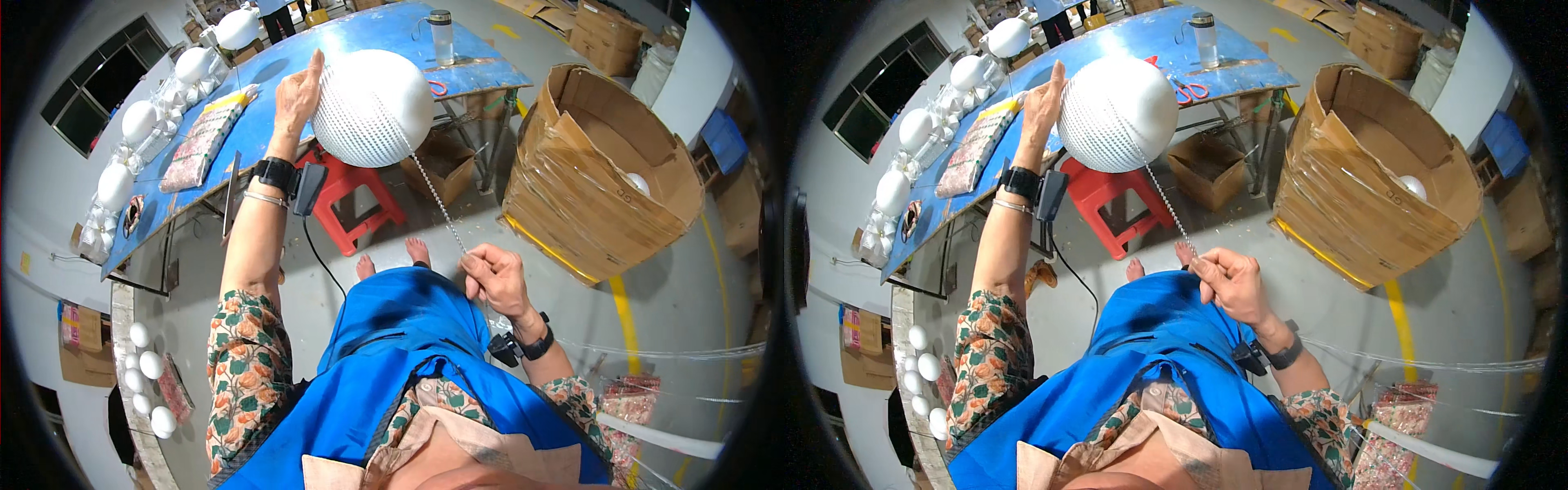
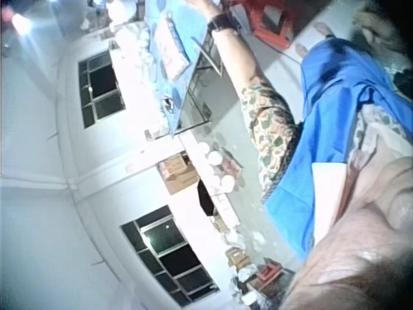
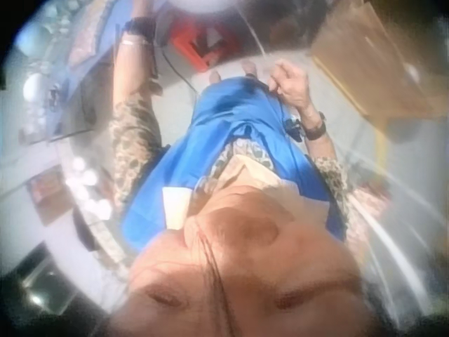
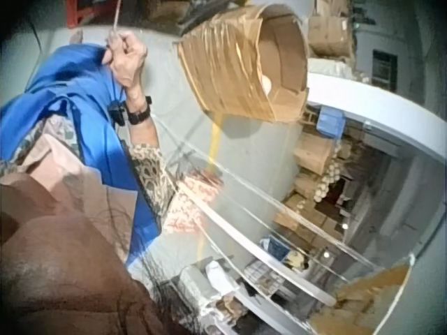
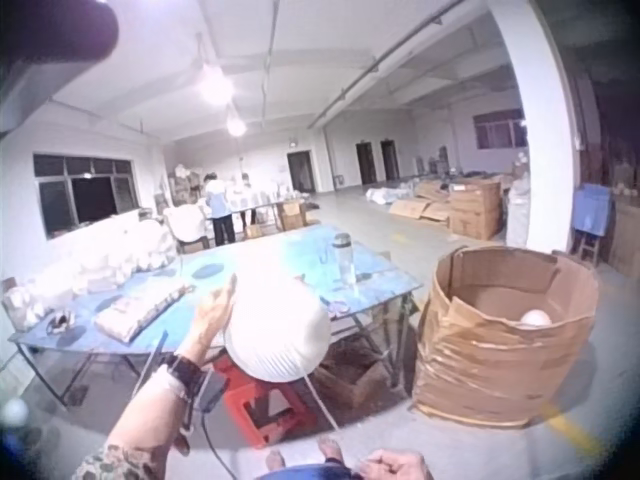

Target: Assembling or finishing a white perforated plastic dome by threading a beaded chain through it.

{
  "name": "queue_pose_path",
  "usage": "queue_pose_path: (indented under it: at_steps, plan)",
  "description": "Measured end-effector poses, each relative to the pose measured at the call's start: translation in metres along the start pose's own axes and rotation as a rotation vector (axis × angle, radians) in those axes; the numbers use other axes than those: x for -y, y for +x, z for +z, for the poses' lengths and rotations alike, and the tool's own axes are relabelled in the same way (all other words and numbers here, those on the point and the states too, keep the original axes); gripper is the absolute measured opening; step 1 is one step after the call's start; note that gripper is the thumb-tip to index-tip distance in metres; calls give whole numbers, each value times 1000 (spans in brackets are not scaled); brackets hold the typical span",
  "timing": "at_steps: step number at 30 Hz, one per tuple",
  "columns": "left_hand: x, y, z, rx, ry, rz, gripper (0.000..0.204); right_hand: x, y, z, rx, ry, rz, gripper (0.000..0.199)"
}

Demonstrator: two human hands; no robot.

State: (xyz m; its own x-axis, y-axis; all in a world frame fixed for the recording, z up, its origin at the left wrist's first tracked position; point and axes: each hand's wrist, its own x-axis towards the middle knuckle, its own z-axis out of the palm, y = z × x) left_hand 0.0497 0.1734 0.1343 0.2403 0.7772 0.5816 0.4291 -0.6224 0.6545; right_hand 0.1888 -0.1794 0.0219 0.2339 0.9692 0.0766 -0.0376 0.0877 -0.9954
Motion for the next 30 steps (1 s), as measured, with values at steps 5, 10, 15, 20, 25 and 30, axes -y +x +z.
queue_pose_path:
  at_steps: [5,10,15,20,25,30]
  plan:
    - [-11,-13,2,169,38,217,63,-20,17,3,-9,125,24,24]
    - [5,-1,5,34,55,155,65,-22,23,10,-41,141,-24,24]
    - [-11,-8,5,63,-125,36,55,19,11,10,12,139,-192,22]
    - [-17,-11,4,-11,-9,49,51,44,15,7,79,131,-403,11]
    - [-16,-12,8,61,4,35,53,28,18,8,75,150,-394,12]
    - [11,-19,14,130,60,420,35,9,19,14,28,125,-225,15]
